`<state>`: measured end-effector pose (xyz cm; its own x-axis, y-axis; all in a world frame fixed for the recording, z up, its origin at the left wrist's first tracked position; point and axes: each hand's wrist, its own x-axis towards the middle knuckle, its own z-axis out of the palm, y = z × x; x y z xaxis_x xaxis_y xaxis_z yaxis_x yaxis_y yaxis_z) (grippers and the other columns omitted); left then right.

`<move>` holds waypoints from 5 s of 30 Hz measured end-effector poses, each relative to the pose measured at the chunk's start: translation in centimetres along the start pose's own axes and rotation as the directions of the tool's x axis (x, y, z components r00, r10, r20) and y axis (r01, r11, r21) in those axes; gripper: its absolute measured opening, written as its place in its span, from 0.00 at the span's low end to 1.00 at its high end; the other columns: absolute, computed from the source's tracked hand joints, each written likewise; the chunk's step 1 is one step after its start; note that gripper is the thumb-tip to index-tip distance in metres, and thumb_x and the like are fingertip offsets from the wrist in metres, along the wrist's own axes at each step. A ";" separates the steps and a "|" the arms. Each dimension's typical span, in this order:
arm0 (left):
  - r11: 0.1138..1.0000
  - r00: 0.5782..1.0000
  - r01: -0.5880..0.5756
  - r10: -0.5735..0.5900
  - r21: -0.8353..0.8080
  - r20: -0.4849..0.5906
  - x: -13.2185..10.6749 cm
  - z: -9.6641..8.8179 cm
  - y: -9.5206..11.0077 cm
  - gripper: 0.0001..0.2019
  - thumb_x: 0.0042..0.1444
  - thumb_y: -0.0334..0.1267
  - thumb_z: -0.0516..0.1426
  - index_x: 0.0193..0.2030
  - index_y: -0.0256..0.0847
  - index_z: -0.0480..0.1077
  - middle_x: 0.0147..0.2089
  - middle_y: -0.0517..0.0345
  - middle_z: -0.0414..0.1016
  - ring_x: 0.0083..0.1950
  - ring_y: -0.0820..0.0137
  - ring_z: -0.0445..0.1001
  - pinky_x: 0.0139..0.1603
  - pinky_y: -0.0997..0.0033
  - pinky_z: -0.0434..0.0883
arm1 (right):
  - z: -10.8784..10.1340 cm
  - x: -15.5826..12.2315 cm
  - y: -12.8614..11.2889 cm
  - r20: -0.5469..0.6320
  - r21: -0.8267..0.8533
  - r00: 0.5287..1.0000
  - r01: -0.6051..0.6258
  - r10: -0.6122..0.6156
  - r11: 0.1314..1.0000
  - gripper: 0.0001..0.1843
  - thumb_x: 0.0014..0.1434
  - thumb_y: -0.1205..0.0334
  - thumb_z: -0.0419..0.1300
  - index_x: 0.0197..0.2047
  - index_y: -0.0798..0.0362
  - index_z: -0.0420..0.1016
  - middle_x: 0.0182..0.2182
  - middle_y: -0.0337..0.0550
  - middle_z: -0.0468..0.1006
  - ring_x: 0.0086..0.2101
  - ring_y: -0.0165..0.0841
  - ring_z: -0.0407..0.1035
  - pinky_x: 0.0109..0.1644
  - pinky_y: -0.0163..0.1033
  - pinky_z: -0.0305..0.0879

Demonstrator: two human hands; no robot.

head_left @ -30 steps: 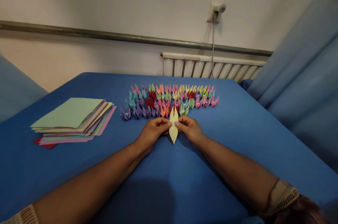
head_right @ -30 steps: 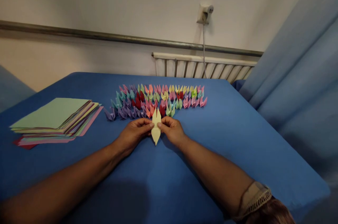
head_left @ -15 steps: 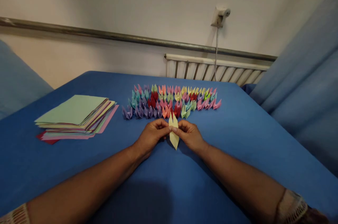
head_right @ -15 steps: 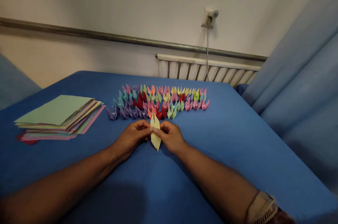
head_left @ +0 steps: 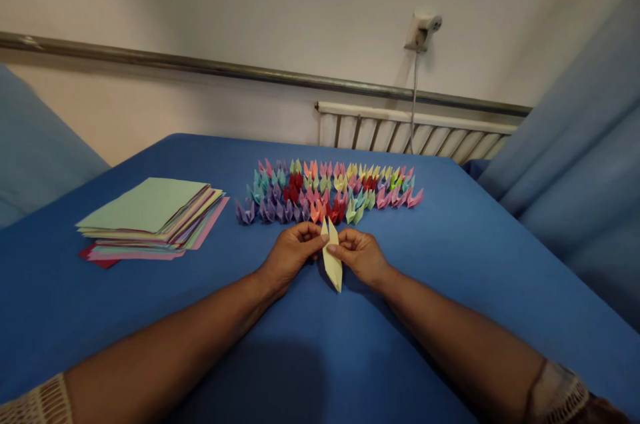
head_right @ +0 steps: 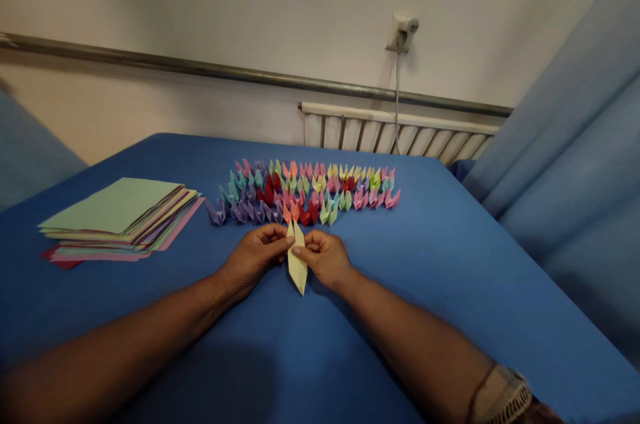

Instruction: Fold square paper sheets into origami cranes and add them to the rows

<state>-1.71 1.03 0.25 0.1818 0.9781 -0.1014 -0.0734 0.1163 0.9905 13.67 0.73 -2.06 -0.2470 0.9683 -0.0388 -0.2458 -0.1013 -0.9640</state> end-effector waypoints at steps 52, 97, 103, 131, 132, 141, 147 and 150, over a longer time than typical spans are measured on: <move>0.992 0.998 -0.029 0.022 0.125 0.058 -0.2 0.1 0.4 0.14 0.47 0.45 0.64 0.28 0.37 0.68 0.25 0.65 0.67 0.27 0.77 0.63 0.30 0.76 0.62 | -0.6 0.3 0.4 -0.067 -0.013 0.994 0.089 -0.090 0.996 0.22 0.41 0.46 0.71 0.24 0.53 0.67 0.17 0.31 0.69 0.19 0.24 0.60 0.24 0.32 0.56; 0.983 0.988 0.035 -0.062 0.180 0.145 -0.3 0.3 0.5 0.15 0.42 0.45 0.65 0.25 0.37 0.67 0.22 0.66 0.66 0.24 0.77 0.62 0.27 0.76 0.60 | -1.7 0.6 -0.9 -0.334 0.048 0.936 0.134 -0.111 0.990 0.18 0.46 0.47 0.67 0.26 0.53 0.69 0.20 0.34 0.70 0.20 0.24 0.60 0.24 0.32 0.53; 0.994 1.000 -0.022 0.023 0.109 -0.008 0.7 0.0 0.6 0.16 0.40 0.44 0.67 0.28 0.36 0.68 0.25 0.64 0.69 0.26 0.76 0.67 0.29 0.76 0.64 | -0.5 0.3 -0.2 -0.152 -0.035 0.982 0.112 -0.116 0.993 0.20 0.43 0.47 0.69 0.33 0.51 0.70 0.22 0.34 0.74 0.23 0.28 0.67 0.27 0.33 0.59; 0.959 0.988 -0.156 0.152 0.236 0.032 0.1 -0.3 0.8 0.12 0.49 0.39 0.61 0.40 0.37 0.76 0.35 0.57 0.77 0.36 0.70 0.74 0.40 0.70 0.70 | -1.3 0.3 1.1 -0.066 -0.184 0.957 0.266 -0.282 0.946 0.06 0.55 0.59 0.60 0.36 0.50 0.75 0.30 0.38 0.75 0.31 0.30 0.68 0.38 0.37 0.63; 0.959 0.987 -0.159 0.157 0.235 0.029 0.1 -0.3 0.7 0.12 0.49 0.39 0.62 0.40 0.37 0.76 0.34 0.57 0.77 0.36 0.71 0.73 0.40 0.71 0.70 | -1.3 0.3 1.1 -0.068 -0.166 0.958 0.264 -0.278 0.950 0.06 0.55 0.59 0.60 0.36 0.50 0.75 0.30 0.38 0.76 0.31 0.30 0.69 0.39 0.37 0.64; 0.962 0.983 -0.184 0.175 0.204 0.062 0.3 -0.4 -0.1 0.16 0.45 0.38 0.65 0.42 0.36 0.73 0.36 0.56 0.76 0.37 0.71 0.74 0.43 0.69 0.71 | -0.8 0.2 0.6 -0.099 -0.019 0.970 0.220 -0.221 0.975 0.09 0.48 0.57 0.65 0.34 0.50 0.78 0.30 0.39 0.79 0.32 0.32 0.72 0.41 0.40 0.67; 0.938 0.972 -0.234 0.220 0.255 0.084 0.2 -0.4 0.1 0.15 0.45 0.38 0.65 0.40 0.39 0.73 0.35 0.58 0.75 0.36 0.71 0.73 0.41 0.70 0.70 | -0.7 -0.1 0.2 -0.072 -0.008 0.974 0.216 -0.216 0.976 0.09 0.48 0.60 0.66 0.35 0.50 0.78 0.30 0.39 0.79 0.31 0.30 0.72 0.42 0.40 0.67; 0.925 0.964 -0.266 0.251 0.272 0.089 0.1 -0.5 0.1 0.12 0.46 0.38 0.65 0.38 0.39 0.73 0.36 0.58 0.74 0.37 0.70 0.73 0.43 0.69 0.70 | -0.7 -0.1 0.1 -0.070 0.003 0.971 0.231 -0.230 0.973 0.09 0.47 0.61 0.66 0.35 0.50 0.78 0.30 0.39 0.79 0.32 0.31 0.73 0.43 0.40 0.67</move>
<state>-2.15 1.27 0.30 0.2443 0.9566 0.1587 0.1504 -0.1991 0.9684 14.30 0.74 -2.30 -0.1175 0.9791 0.1658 -0.2986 0.1244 -0.9462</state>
